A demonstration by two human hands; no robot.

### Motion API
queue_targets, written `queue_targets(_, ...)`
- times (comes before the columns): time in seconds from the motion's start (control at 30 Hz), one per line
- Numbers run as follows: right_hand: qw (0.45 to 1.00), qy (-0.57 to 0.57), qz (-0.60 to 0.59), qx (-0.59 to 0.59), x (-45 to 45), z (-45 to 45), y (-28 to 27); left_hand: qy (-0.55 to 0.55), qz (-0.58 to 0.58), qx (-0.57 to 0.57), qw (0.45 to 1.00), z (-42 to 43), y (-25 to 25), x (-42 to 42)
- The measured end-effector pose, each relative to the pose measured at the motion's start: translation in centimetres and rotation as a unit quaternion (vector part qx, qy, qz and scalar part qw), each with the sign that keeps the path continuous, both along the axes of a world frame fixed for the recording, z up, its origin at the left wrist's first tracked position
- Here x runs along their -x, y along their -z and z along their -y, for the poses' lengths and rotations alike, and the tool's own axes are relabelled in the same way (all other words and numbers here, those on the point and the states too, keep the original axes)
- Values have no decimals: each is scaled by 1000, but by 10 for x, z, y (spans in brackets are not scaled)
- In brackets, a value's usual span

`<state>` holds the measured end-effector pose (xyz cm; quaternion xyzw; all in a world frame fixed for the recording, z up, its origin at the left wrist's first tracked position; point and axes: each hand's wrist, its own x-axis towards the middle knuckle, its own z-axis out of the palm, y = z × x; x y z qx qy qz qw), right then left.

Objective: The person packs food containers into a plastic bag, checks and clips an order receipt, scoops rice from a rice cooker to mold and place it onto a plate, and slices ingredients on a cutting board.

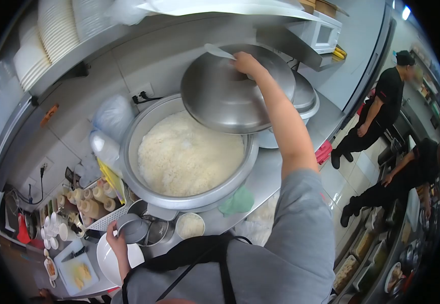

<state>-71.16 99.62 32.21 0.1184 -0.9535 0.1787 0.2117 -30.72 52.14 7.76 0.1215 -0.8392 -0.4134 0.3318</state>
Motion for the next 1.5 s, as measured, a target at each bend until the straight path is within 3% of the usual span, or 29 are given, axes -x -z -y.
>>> queue_targets(0.13,996,50,63,28,41,-52,19,0,45,4,999,-18,-22,1)
queue_targets(0.2,974,104,178,96,49,-62,24,-1,51,8,999,-19,-21,5)
queue_targets(0.23,973,104,179,98,53,-67,27,-6,55,10,998,-20,-21,6)
queue_targets(0.37,983,146,107,-8,73,-81,43,-8,90,43,995,-24,-35,10)
queue_targets(0.47,973,179,-56,-131,59,-76,33,27,88,-31,995,-14,-27,13)
queue_targets(0.53,965,154,-183,-104,38,-59,21,-9,102,187,977,-27,-44,13)
queue_targets(0.6,984,82,-134,-81,22,-32,8,3,78,36,996,-27,-39,15)
queue_targets(0.63,999,35,21,34,1,-11,-6,-7,59,86,994,-29,-39,16)
queue_targets(0.67,994,-39,73,75,-8,6,-1,-5,77,150,986,-27,-41,16)
queue_targets(0.7,980,-111,122,114,-17,22,2,-1,64,144,987,-26,-40,17)
queue_targets(0.77,967,-203,144,46,-41,54,15,-24,80,-4,997,-21,-26,21)
queue_targets(0.83,975,-168,-59,-134,-77,95,39,-15,76,-2,997,-17,-23,21)
queue_targets(0.9,921,-177,-124,-325,-106,124,52,-6,77,2,997,-13,-18,19)
queue_targets(0.93,921,-178,-120,-325,-113,132,60,3,50,6,999,-12,-16,18)
queue_targets(1.0,846,-158,-180,-476,-122,146,78,7,49,4,999,-15,-23,15)
queue_targets(1.13,825,-211,-176,-493,-146,156,109,-3,79,-63,995,-15,-22,10)
queue_targets(1.23,846,-225,-89,-475,-165,158,107,23,51,1,998,-12,-14,9)
queue_targets(1.43,865,-240,-66,-436,-185,155,116,40,43,-28,998,-7,-9,16)
queue_targets(1.5,846,-248,-67,-467,-194,163,115,38,38,-4,999,-5,-11,19)
